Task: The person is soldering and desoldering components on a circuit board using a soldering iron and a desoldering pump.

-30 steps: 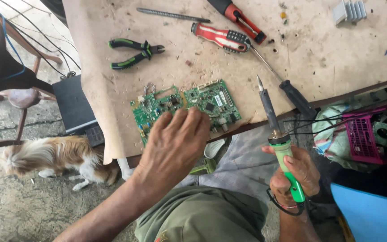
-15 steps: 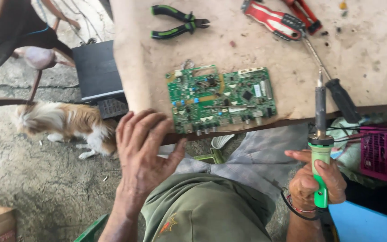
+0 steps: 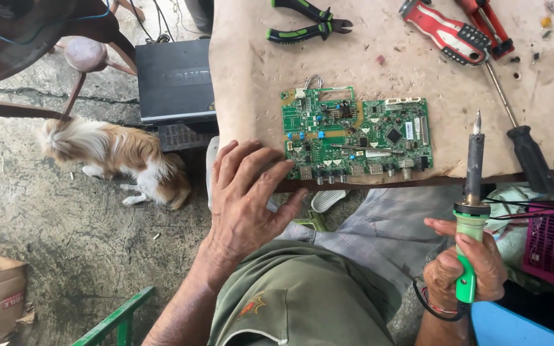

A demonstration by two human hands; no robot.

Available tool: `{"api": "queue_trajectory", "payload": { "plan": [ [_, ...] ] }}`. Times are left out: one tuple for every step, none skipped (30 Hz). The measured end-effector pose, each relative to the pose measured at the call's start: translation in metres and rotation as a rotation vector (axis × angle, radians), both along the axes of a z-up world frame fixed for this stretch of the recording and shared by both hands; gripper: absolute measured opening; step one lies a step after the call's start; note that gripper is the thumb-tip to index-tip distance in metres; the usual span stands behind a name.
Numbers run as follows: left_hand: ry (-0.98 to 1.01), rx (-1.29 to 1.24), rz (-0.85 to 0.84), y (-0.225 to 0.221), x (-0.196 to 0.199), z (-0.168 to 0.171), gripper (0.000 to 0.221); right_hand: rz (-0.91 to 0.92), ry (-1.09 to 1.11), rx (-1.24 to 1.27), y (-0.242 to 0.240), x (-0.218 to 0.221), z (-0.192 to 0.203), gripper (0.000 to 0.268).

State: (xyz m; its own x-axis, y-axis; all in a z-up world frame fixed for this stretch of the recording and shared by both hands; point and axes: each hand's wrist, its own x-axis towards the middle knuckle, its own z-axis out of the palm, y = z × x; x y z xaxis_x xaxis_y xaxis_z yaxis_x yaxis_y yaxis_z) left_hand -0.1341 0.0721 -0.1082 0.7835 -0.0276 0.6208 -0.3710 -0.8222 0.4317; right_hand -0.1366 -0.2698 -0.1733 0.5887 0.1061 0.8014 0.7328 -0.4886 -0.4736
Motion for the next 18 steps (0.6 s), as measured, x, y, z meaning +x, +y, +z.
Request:
{"api": "queue_trajectory", "payload": {
  "plan": [
    [0.008,-0.013,-0.003,0.0,0.0,0.001,0.031,0.001,-0.007,0.004,0.001,0.001,0.0,0.031],
    [0.016,-0.026,-0.008,-0.001,0.001,0.003,0.031,0.001,-0.014,0.009,0.003,0.001,0.001,0.031],
    [0.016,-0.027,-0.007,-0.001,0.001,0.004,0.031,0.001,-0.014,0.008,0.002,0.002,0.001,0.031],
    [0.031,-0.022,-0.007,-0.001,0.002,0.005,0.033,0.012,-0.018,-0.003,0.002,0.003,0.001,0.031],
    [0.047,-0.018,-0.008,-0.002,0.002,0.006,0.035,0.023,-0.022,-0.014,0.002,0.003,0.0,0.03],
    [0.049,-0.019,-0.008,-0.002,0.002,0.006,0.035,0.023,-0.02,-0.015,0.002,0.003,0.0,0.03],
    [0.051,-0.014,-0.006,-0.002,0.003,0.006,0.033,0.02,-0.012,-0.014,0.003,0.002,0.0,0.03],
    [0.05,-0.009,-0.004,-0.003,0.004,0.005,0.03,0.017,-0.008,-0.013,0.003,0.002,0.0,0.029],
    [0.049,-0.009,-0.004,-0.003,0.005,0.006,0.03,0.017,-0.009,-0.014,0.003,0.003,0.001,0.029],
    [0.045,-0.009,-0.008,-0.003,0.005,0.007,0.027,0.026,-0.003,-0.019,0.003,0.003,0.001,0.029],
    [0.041,-0.008,-0.012,-0.004,0.006,0.007,0.025,0.035,0.002,-0.023,0.003,0.003,0.002,0.029],
    [0.041,-0.009,-0.011,-0.004,0.006,0.007,0.025,0.035,0.003,-0.024,0.005,0.003,0.004,0.029],
    [0.04,-0.009,-0.014,-0.004,0.006,0.006,0.023,0.033,0.011,-0.03,0.006,0.003,0.005,0.029],
    [0.039,-0.008,-0.017,-0.004,0.006,0.005,0.022,0.031,0.018,-0.035,0.008,0.004,0.006,0.029],
    [0.038,-0.008,-0.017,-0.005,0.006,0.005,0.022,0.032,0.018,-0.035,0.009,0.004,0.007,0.029],
    [0.043,-0.007,-0.015,-0.005,0.006,0.005,0.022,0.015,0.013,-0.041,0.011,0.004,0.007,0.03],
    [0.048,-0.005,-0.013,-0.005,0.006,0.005,0.021,-0.002,0.008,-0.046,0.012,0.004,0.008,0.031],
    [0.048,-0.005,-0.013,-0.005,0.006,0.005,0.021,-0.001,0.008,-0.046,0.013,0.004,0.008,0.031]
  ]
}}
